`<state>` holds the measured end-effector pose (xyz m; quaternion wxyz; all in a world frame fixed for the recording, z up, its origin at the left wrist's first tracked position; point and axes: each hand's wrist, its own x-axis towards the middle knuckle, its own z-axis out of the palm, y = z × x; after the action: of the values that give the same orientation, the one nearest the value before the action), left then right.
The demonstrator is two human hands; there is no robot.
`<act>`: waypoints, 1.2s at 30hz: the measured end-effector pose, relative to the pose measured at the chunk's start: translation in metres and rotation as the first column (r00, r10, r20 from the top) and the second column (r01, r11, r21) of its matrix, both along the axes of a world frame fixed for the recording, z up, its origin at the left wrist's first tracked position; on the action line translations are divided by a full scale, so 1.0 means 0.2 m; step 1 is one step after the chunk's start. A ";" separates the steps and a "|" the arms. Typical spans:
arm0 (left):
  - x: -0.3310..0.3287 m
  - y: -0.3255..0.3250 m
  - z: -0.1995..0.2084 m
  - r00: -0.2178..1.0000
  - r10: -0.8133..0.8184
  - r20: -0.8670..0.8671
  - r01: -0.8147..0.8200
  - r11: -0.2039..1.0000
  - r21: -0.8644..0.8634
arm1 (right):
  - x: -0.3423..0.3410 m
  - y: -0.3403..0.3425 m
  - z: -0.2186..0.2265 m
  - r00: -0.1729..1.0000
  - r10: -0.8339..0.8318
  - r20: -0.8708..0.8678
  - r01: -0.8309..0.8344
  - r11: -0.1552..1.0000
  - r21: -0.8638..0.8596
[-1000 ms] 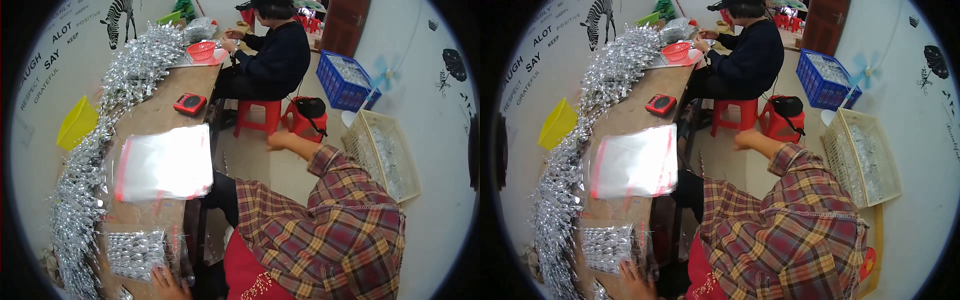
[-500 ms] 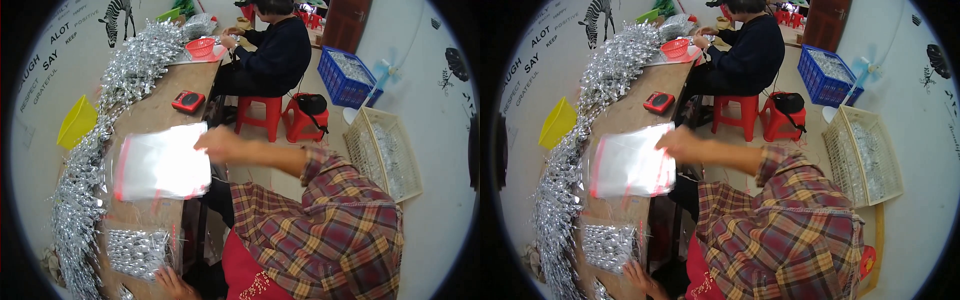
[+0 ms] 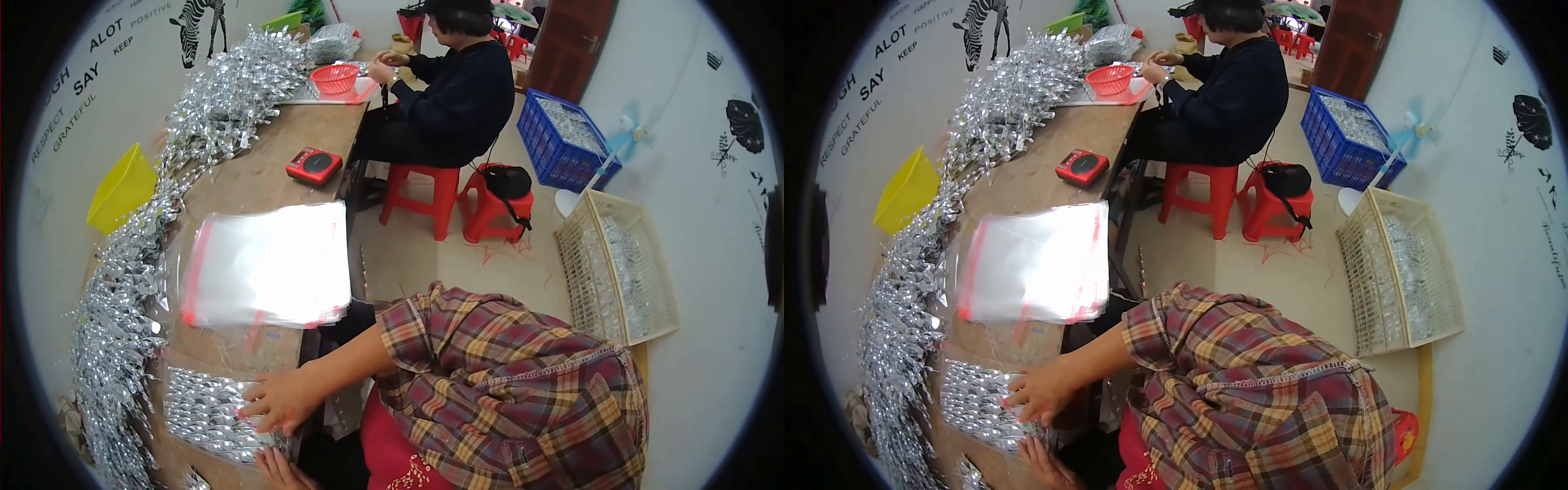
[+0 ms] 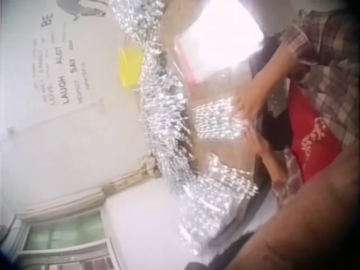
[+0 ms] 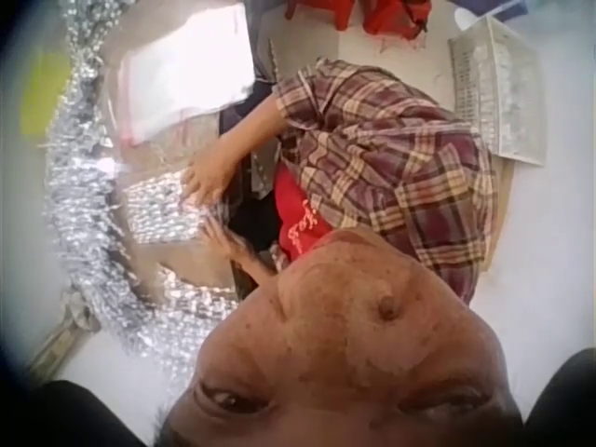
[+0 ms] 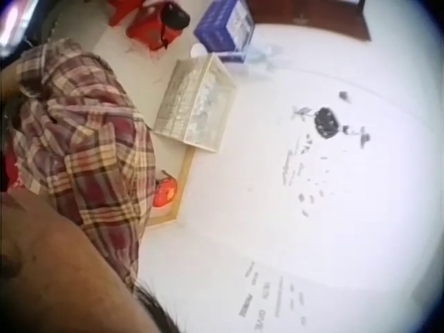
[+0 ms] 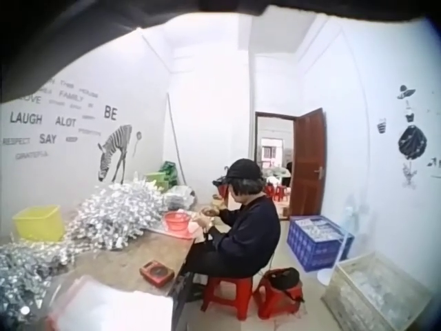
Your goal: The worker is counting and placing silver tinsel garlands into plastic bags for packaging.
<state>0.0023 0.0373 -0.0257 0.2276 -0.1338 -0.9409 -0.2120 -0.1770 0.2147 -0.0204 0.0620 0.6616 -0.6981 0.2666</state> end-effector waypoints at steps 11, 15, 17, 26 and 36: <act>0.05 0.02 0.08 0.991 -0.063 -0.122 0.059 0.998 -0.030 | 0.16 0.06 0.01 0.993 -0.008 -0.120 -0.007 0.992 -0.127; 0.07 0.04 0.17 0.991 -0.131 0.020 0.130 0.991 0.035 | 0.19 0.13 0.05 0.982 0.087 -0.170 -0.095 0.995 -0.037; 0.07 0.03 0.14 0.994 -0.110 -0.006 0.111 0.993 0.044 | 0.20 0.06 -0.04 0.971 -0.053 -0.232 0.010 0.983 -0.181; 0.06 0.10 0.13 0.984 -0.055 -0.171 0.039 0.994 -0.098 | 0.18 0.05 -0.06 0.999 -0.005 -0.052 -0.007 0.973 -0.231; 0.13 0.04 0.13 0.997 0.008 -0.078 -0.003 0.997 0.074 | 0.07 0.27 -0.05 0.991 0.012 -0.131 -0.050 0.955 -0.291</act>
<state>0.0283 0.0456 0.0006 0.2697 -0.1310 -0.9232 -0.2405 -0.1636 0.2678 -0.0313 0.1999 0.6717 -0.6349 0.3252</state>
